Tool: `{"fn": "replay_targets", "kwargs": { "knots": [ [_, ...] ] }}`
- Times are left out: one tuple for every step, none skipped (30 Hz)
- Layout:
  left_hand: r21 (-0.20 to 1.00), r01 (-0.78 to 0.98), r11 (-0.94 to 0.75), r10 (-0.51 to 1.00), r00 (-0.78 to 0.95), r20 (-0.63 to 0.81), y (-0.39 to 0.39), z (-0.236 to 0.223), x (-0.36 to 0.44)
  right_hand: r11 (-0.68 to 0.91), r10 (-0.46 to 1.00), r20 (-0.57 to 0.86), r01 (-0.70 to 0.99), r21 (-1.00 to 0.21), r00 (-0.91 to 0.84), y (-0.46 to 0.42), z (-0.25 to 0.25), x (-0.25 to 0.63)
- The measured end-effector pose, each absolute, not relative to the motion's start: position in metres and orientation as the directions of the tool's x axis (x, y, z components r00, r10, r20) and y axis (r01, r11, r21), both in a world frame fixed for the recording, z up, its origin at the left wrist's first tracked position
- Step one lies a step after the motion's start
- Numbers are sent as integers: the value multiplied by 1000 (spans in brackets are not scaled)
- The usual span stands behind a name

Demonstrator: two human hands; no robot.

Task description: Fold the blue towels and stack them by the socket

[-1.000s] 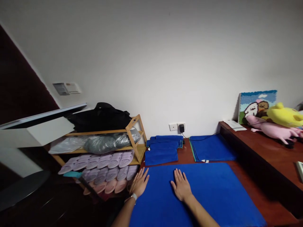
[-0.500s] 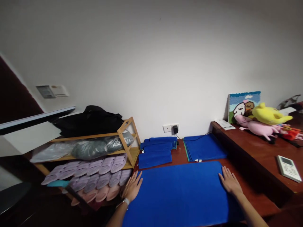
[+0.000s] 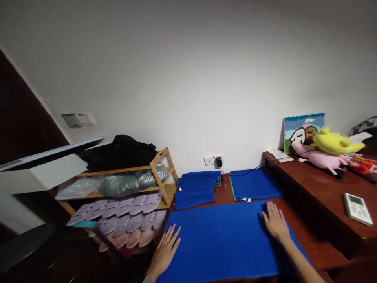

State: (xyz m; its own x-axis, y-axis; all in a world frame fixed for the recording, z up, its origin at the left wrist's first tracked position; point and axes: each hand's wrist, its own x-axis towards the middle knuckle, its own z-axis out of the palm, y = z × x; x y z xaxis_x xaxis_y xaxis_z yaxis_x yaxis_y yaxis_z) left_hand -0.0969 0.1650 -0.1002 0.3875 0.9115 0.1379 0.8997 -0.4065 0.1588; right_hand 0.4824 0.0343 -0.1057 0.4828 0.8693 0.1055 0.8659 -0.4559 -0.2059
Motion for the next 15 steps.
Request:
{"fn": "replay_targets", "kwargs": {
  "knots": [
    [153, 901, -405, 913, 388, 127, 158, -103, -99, -398, 889, 152, 892, -215, 433, 38, -99, 457],
    [148, 905, -399, 916, 385, 117, 152, -105, -100, -314, 916, 184, 922, -229, 357, 41, -93, 427],
    [143, 909, -391, 919, 378, 111, 149, -106, -101, -225, 940, 197, 941, -254, 278, 45, -88, 394],
    [139, 913, -385, 922, 372, 109, 147, -106, -101, -142, 958, 202, 948, -286, 205, 48, -84, 359],
    [135, 915, -381, 923, 369, 109, 146, -105, -101, -65, 971, 200, 946, -319, 134, 51, -82, 323],
    [132, 916, -380, 923, 367, 113, 146, -103, -101, 0, 980, 187, 937, -350, 70, 55, -80, 289],
    [129, 916, -381, 923, 367, 119, 145, -101, -100, 50, 986, 165, 924, -378, 15, 58, -79, 258],
    [127, 915, -383, 921, 369, 124, 145, -99, -99, 89, 989, 140, 912, -401, -35, 60, -79, 232],
    [125, 914, -387, 920, 372, 126, 145, -98, -99, 108, 992, 111, 901, -419, -67, 63, -80, 212],
    [126, 912, -390, 918, 375, 125, 145, -97, -98, 113, 993, 84, 895, -432, -85, 65, -80, 197],
    [127, 911, -391, 918, 377, 124, 144, -96, -98, 109, 994, 65, 892, -439, -89, 66, -81, 189],
    [129, 911, -393, 918, 379, 120, 144, -96, -98, 95, 995, 53, 893, -441, -80, 66, -83, 188],
    [131, 910, -394, 917, 380, 118, 143, -96, -98, 79, 997, 51, 896, -438, -62, 65, -86, 193],
    [132, 909, -395, 917, 381, 118, 143, -96, -99, 58, 998, 56, 900, -431, -38, 62, -89, 204],
    [132, 909, -395, 916, 381, 123, 143, -97, -99, 32, 998, 62, 907, -420, -6, 58, -93, 221]
  ]
}}
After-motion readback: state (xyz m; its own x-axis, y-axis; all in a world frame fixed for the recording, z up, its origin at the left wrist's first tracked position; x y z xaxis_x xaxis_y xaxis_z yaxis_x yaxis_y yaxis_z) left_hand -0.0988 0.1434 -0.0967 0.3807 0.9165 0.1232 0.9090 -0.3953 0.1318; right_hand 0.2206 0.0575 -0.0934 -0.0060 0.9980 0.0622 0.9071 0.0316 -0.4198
